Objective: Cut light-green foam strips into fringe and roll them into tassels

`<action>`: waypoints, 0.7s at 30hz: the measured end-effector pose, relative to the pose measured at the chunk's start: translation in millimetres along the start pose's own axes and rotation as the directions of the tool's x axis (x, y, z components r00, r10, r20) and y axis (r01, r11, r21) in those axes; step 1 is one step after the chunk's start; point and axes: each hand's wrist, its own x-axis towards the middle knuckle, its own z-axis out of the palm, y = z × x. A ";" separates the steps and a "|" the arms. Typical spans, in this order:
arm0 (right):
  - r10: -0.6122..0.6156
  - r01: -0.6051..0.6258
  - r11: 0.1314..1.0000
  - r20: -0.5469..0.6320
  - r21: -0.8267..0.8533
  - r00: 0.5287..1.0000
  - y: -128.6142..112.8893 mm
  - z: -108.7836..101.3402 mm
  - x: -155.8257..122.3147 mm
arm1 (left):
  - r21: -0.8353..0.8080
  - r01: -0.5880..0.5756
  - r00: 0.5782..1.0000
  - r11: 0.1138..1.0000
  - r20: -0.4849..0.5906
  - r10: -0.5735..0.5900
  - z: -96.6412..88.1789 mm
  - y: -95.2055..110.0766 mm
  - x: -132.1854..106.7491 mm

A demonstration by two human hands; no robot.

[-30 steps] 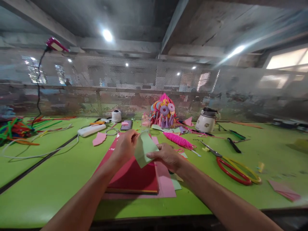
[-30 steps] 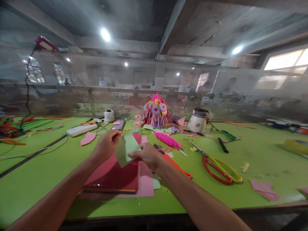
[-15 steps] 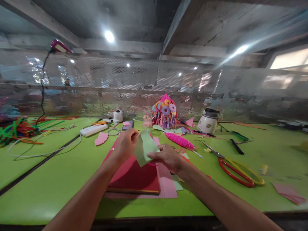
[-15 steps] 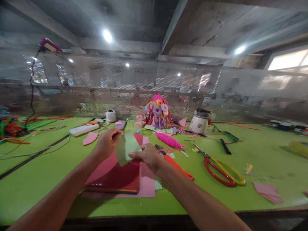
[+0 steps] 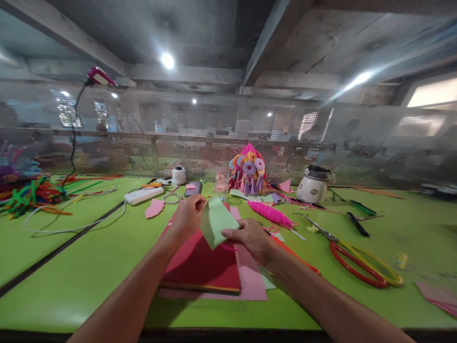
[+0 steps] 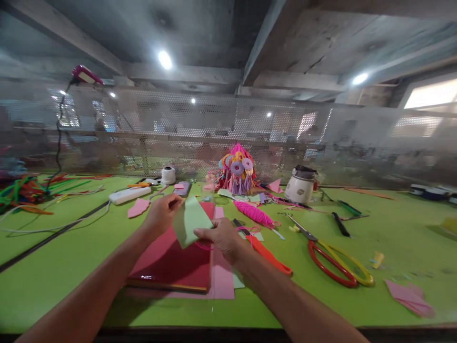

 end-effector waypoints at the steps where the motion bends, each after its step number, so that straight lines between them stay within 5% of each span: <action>1: 0.000 0.000 1.000 -0.005 0.000 1.000 0.0 0.2 0.1 | -0.011 0.010 1.000 1.000 0.004 -0.010 0.3 -0.8 0.4; 21: -0.032 0.034 0.995 0.028 -0.091 0.999 3.2 -3.2 2.6 | -0.093 0.073 0.997 0.993 0.045 -0.069 5.6 -9.4 4.0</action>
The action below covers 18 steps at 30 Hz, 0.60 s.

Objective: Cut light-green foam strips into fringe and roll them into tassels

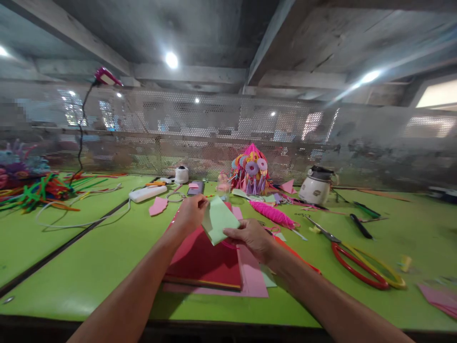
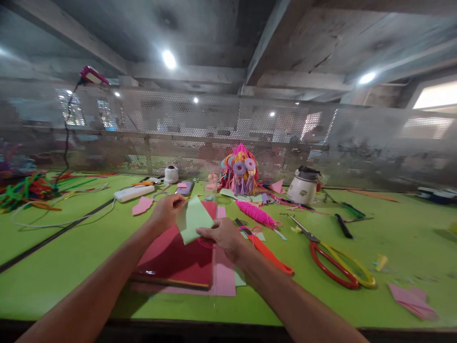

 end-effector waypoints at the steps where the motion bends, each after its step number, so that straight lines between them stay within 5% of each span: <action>1: 0.015 -0.015 1.000 0.002 0.003 1.000 -0.7 0.3 -0.5 | -0.009 0.001 1.000 1.000 0.003 -0.001 0.3 -0.2 0.4; 5: -0.001 0.001 1.000 -0.028 0.016 1.000 -4.3 3.3 -2.6 | -0.046 0.011 1.000 0.999 0.010 -0.010 -1.5 3.4 2.4; 8: -0.046 0.048 0.999 -0.096 0.018 0.994 -4.7 4.2 -2.2 | -0.305 0.077 0.997 0.949 0.017 -0.076 -8.0 10.9 3.6; 11: -0.086 0.090 0.996 -0.182 0.010 0.980 -2.8 1.3 1.1 | -0.712 0.247 0.967 0.658 0.133 -0.219 -13.4 20.2 0.9; 13: -0.129 0.132 0.991 -0.243 -0.005 0.961 -2.1 -1.6 3.6 | -0.803 0.369 0.925 0.469 0.266 -0.271 -11.5 27.1 -4.8; 16: -0.202 0.200 0.979 -0.301 -0.040 0.932 -3.4 -4.8 5.6 | -0.794 0.504 0.863 0.340 0.467 -0.191 1.1 37.8 -18.0; 18: -0.238 0.230 0.971 -0.318 -0.061 0.918 -5.5 -5.4 5.3 | -0.760 0.557 0.827 0.335 0.546 -0.134 12.2 43.0 -26.4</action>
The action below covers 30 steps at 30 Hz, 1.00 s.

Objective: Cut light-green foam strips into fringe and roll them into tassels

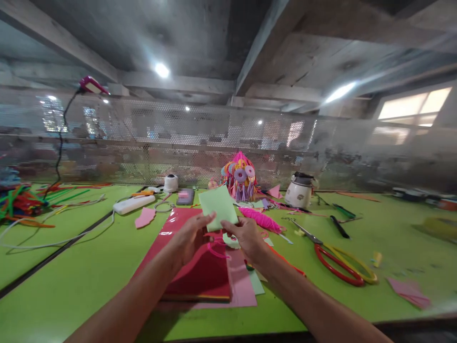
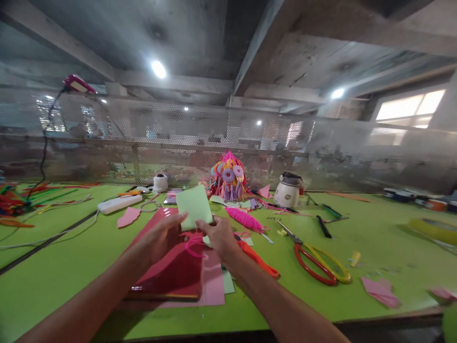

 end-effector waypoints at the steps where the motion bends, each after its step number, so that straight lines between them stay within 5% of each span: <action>1: -0.013 0.013 1.000 -0.007 -0.005 1.000 -1.2 -0.2 -0.1 | 0.028 -0.001 1.000 1.000 -0.015 0.001 3.3 -5.0 0.1; 6: -0.034 0.034 0.999 -0.011 -0.020 0.999 -3.5 -0.2 -1.4 | 0.191 -0.123 0.986 0.974 -0.092 0.142 5.8 -15.1 4.9; 20: 0.046 -0.045 0.999 0.186 -0.014 0.981 -13.3 -9.4 1.4 | 0.343 -0.153 0.974 0.927 -0.107 0.200 -4.9 -16.0 10.9; 30: -0.084 0.103 0.978 0.110 -0.182 0.990 -14.4 -7.6 -0.6 | 0.232 -0.006 0.996 0.973 -0.082 0.026 -5.9 -11.5 6.8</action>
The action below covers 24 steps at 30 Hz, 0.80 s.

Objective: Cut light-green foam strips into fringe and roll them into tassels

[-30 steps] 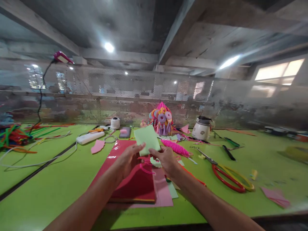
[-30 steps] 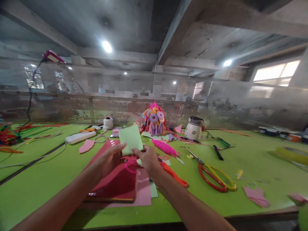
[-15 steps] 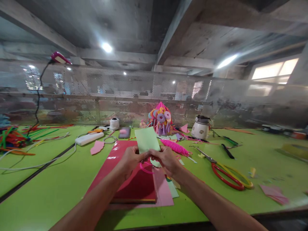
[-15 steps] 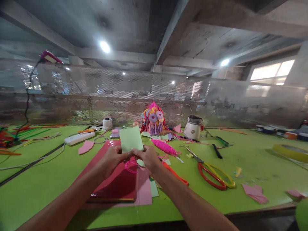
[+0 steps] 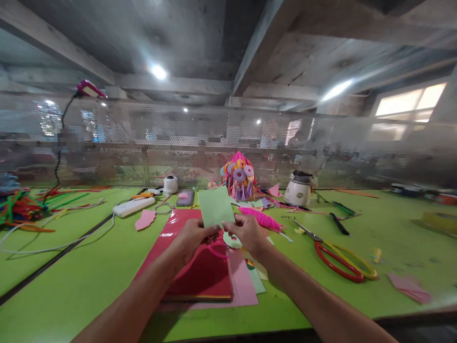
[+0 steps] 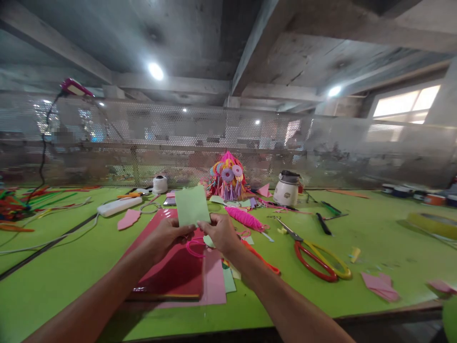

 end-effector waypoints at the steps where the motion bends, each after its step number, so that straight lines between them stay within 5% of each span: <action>1: -0.005 0.005 1.000 0.001 -0.001 1.000 0.1 0.3 -0.1 | 0.009 -0.012 1.000 1.000 -0.005 0.012 -0.1 -0.5 0.5; 15: 0.031 -0.036 0.995 0.050 0.088 0.998 9.6 -6.2 6.8 | 0.110 -0.135 0.990 0.985 -0.030 0.139 3.6 3.4 -0.2; 24: 0.107 -0.142 0.980 0.229 0.141 0.968 5.0 -15.5 9.7 | 0.041 -0.016 0.994 0.999 0.106 0.011 -6.2 9.2 -1.2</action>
